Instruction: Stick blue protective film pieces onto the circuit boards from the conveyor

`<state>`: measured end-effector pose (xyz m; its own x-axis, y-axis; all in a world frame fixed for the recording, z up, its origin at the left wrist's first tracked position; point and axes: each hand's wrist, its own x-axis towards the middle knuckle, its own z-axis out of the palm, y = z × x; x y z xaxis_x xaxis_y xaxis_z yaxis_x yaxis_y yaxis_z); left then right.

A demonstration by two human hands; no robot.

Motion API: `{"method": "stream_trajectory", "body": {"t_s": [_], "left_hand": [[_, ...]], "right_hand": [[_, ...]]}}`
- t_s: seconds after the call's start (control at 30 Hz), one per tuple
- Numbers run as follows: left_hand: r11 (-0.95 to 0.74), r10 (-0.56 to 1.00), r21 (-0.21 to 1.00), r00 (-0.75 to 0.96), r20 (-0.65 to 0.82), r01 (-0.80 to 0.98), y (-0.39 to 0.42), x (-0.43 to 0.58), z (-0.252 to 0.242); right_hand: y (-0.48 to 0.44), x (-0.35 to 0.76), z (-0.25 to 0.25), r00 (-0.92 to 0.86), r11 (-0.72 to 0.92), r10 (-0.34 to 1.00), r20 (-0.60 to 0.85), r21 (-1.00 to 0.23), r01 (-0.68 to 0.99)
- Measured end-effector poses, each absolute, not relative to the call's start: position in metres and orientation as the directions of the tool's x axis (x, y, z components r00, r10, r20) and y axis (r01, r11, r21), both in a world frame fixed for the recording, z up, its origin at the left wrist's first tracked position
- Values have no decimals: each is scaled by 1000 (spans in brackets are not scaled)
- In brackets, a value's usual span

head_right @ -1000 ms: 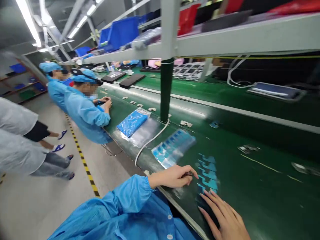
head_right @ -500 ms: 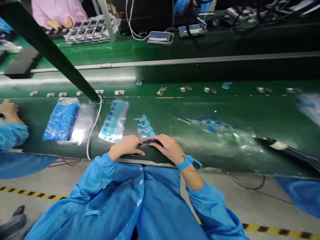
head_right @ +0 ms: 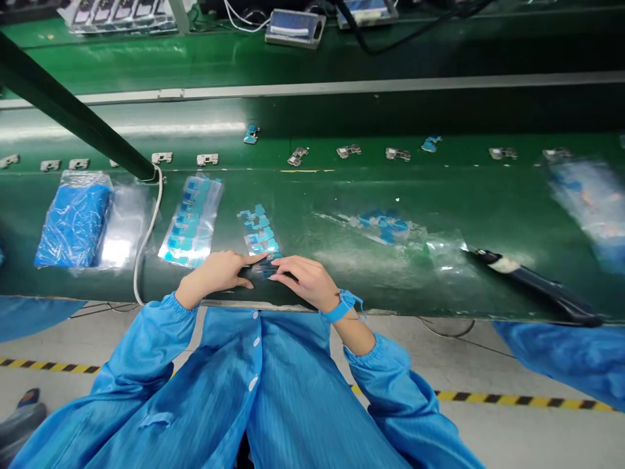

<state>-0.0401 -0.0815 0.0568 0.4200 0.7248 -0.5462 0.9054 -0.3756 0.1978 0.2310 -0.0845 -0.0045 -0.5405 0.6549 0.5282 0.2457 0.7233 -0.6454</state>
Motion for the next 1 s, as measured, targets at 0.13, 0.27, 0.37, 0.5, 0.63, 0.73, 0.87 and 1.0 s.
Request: {"method": "stream_trajectory", "body": {"t_s": [0.13, 0.27, 0.37, 0.5, 0.63, 0.73, 0.87, 1.0], "left_hand": [[-405, 714, 179, 432, -550, 897, -81, -41, 54], [-434, 704, 169, 450, -549, 885, -80, -43, 55], [-439, 697, 184, 462, -549, 880, -79, -45, 59], [-419, 730, 259, 492, -474, 870, -88, -34, 57], [-434, 739, 226, 488, -465, 872, -103, -16, 46], [-472, 716, 176, 492, -495, 864, -107, -12, 39], [-488, 698, 182, 507, -505, 854, -103, -16, 39], [-493, 695, 193, 517, -499, 848, -102, -17, 39]], "right_hand": [[-88, 234, 16, -419, 573, 761, 495, -816, 79], [-79, 246, 27, -319, 428, 865, 389, -901, 63], [-71, 261, 23, -419, 454, 854, 309, -836, 310], [-76, 276, 6, -642, 556, 745, 182, -701, 447], [-94, 275, -13, -743, 665, 660, 110, -546, 510], [-101, 267, -25, -748, 713, 644, 158, -477, 514], [-98, 261, -32, -735, 760, 612, 290, -471, 447], [-96, 257, -15, -745, 804, 557, 366, -461, 375]]}}
